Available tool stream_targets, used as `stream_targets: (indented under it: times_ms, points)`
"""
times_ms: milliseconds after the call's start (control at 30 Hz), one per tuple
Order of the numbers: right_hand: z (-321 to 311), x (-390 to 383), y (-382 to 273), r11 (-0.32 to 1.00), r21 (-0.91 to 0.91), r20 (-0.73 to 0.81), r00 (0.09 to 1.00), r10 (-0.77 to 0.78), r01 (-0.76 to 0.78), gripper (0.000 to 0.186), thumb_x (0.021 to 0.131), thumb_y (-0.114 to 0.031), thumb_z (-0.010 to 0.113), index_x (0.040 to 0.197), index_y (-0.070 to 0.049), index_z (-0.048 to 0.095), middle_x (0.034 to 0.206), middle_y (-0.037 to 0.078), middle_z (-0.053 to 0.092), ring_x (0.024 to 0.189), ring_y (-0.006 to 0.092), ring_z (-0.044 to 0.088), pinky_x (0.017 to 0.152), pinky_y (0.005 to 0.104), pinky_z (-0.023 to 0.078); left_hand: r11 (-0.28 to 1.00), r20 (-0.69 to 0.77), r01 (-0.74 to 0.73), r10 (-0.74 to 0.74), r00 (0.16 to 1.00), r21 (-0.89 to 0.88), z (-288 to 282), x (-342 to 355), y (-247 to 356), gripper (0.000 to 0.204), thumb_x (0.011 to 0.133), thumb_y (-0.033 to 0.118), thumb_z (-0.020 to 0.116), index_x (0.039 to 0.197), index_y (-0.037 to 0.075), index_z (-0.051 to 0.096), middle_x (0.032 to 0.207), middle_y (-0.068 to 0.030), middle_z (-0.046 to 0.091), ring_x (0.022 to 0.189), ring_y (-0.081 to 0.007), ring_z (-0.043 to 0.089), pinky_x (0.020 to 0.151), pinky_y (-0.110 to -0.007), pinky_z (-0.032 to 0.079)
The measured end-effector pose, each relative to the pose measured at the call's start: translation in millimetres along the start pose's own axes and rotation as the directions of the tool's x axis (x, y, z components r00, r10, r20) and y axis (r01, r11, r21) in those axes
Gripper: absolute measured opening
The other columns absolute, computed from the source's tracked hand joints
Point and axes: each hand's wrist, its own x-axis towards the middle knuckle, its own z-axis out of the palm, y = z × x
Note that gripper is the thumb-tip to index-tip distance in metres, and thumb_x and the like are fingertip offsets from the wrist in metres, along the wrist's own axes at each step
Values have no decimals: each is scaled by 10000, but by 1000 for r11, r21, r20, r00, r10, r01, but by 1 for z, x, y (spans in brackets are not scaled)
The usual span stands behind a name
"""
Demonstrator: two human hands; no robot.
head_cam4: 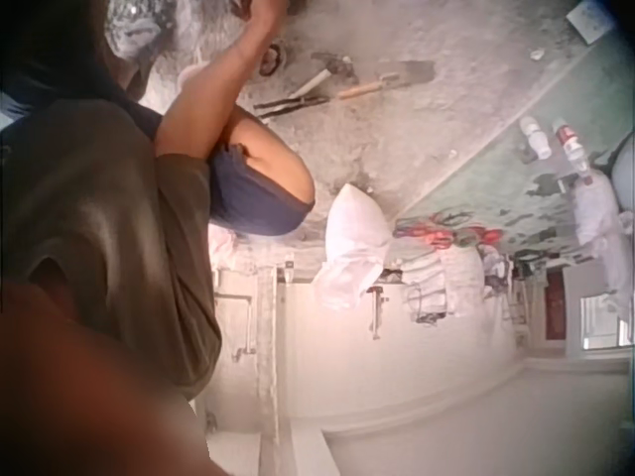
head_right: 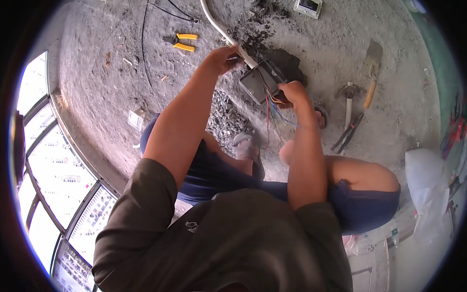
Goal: Installing electrical wires into a metal junction box on a concrete floor.
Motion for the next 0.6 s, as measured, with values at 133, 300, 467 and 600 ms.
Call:
stream_targets:
  times_ms: [133, 300, 467, 600]
  points:
    - [-2, -13, -25, 982, -188, 64, 997, 41, -29, 236, 829, -227, 569, 850, 0, 631, 732, 110, 661, 581, 208, 646, 499, 358, 555, 954, 19, 61, -58, 998, -295, -17, 10, 6, 290, 960, 342, 477, 936, 68, 567, 830, -79, 621, 753, -246, 606, 646, -408, 511]
    - [-6, -25, -32, 988, -155, 101, 994, 41, -25, 229, 824, -207, 555, 855, 8, 629, 744, 119, 664, 582, 214, 649, 496, 361, 555, 940, -35, 74, -91, 995, -334, -13, 20, 7, 266, 974, 326, 438, 969, 85, 551, 893, -82, 623, 816, -250, 611, 651, -395, 514]
    - [-6, -23, -36, 976, -212, 37, 998, 50, -41, 201, 809, -181, 549, 853, 1, 624, 729, 129, 654, 543, 208, 630, 460, 363, 538, 985, -197, 105, -131, 972, -139, 1, 18, 15, 253, 975, 300, 436, 950, 81, 560, 823, -72, 644, 690, -216, 638, 575, -384, 500]
    - [-3, -10, -28, 982, -187, -8, 1000, 21, -23, 197, 802, -174, 547, 839, 5, 619, 712, 127, 645, 528, 220, 623, 439, 366, 524, 992, -337, 126, -118, 934, 2, 7, 20, 19, 260, 973, 294, 433, 938, 73, 566, 779, -76, 645, 611, -210, 634, 534, -370, 488]
